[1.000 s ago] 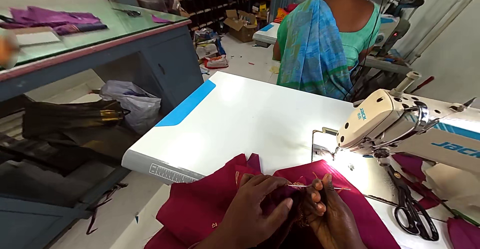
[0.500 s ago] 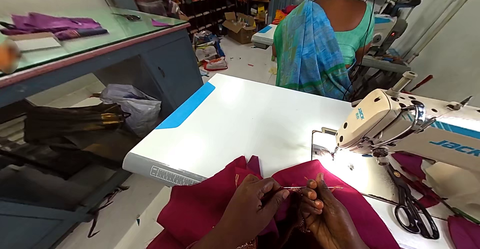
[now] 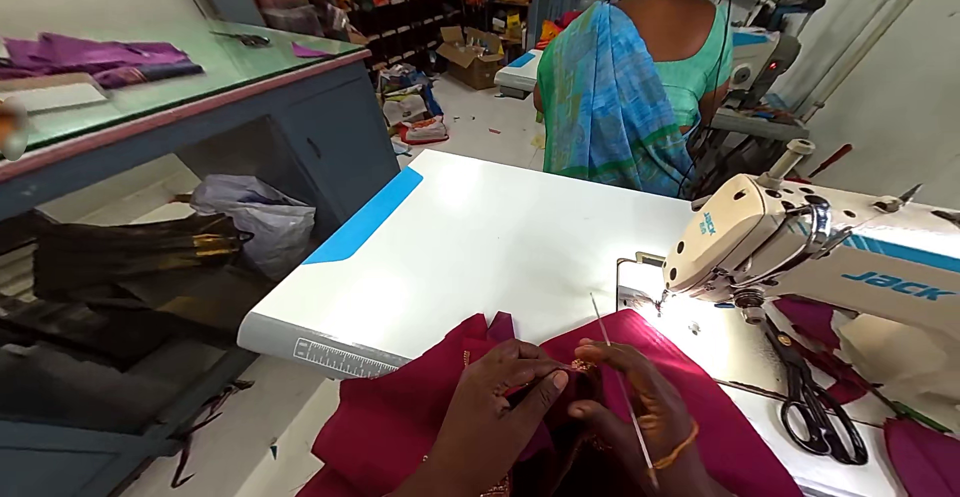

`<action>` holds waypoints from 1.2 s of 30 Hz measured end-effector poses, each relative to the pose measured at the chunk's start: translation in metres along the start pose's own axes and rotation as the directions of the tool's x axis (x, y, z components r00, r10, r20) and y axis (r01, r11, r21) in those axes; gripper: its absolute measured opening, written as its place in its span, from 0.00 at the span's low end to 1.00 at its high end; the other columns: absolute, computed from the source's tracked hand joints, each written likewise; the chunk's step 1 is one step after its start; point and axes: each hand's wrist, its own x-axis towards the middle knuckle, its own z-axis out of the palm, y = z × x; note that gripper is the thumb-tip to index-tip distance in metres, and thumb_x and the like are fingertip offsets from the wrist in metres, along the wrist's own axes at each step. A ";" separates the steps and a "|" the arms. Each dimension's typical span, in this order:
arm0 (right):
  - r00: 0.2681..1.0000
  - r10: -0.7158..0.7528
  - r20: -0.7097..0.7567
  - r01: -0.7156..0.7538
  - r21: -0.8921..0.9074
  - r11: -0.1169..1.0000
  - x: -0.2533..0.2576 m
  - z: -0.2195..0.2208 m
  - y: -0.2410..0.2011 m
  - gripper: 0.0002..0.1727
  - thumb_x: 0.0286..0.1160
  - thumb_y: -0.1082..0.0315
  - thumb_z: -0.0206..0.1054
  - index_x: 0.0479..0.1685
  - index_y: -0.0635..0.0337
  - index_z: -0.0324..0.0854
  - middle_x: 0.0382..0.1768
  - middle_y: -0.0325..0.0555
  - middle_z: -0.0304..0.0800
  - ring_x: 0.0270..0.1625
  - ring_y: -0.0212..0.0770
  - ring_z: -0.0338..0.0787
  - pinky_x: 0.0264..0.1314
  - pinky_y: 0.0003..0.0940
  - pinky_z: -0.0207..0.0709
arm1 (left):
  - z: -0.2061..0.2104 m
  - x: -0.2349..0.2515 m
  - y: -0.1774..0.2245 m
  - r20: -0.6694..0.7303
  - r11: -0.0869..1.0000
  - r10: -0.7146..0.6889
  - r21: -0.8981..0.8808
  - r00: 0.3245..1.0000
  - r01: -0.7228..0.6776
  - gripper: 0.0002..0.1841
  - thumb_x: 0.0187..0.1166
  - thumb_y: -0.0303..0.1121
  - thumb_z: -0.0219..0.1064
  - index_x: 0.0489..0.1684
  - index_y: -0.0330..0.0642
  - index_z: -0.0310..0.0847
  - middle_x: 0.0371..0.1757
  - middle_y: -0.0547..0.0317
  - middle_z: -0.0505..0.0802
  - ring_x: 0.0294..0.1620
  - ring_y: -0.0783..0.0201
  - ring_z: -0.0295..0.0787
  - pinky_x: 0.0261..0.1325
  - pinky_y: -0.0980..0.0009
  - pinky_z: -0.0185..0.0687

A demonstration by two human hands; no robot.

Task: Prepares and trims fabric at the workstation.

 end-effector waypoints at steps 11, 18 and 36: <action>0.999 -0.005 0.042 0.013 -0.186 0.982 0.002 0.001 -0.021 0.14 0.66 0.77 0.57 0.37 0.58 0.90 0.37 0.39 0.93 0.44 0.23 0.89 0.50 0.15 0.81 | -0.014 0.001 0.008 0.042 1.000 -0.026 -0.001 0.999 0.026 0.19 0.84 0.54 0.62 0.43 0.49 0.92 0.35 0.75 0.94 0.34 0.86 0.87 0.38 0.87 0.82; 0.997 0.015 0.071 -0.008 -0.094 0.996 0.001 -0.001 -0.023 0.09 0.74 0.61 0.68 0.42 0.55 0.89 0.39 0.34 0.91 0.41 0.18 0.86 0.42 0.11 0.79 | -0.005 -0.004 0.004 0.012 0.999 0.048 0.020 0.999 -0.048 0.06 0.73 0.39 0.76 0.38 0.50 0.93 0.37 0.72 0.95 0.38 0.80 0.90 0.43 0.83 0.88; 0.809 -0.587 0.023 0.517 -0.502 0.694 -0.008 -0.005 0.004 0.04 0.79 0.69 0.69 0.46 0.55 0.82 0.39 0.41 0.83 0.41 0.35 0.84 0.52 0.24 0.80 | -0.004 -0.005 0.007 -0.160 0.950 -0.110 0.273 0.981 0.152 0.18 0.79 0.35 0.63 0.67 0.48 0.84 0.14 0.72 0.84 0.11 0.80 0.77 0.16 0.80 0.76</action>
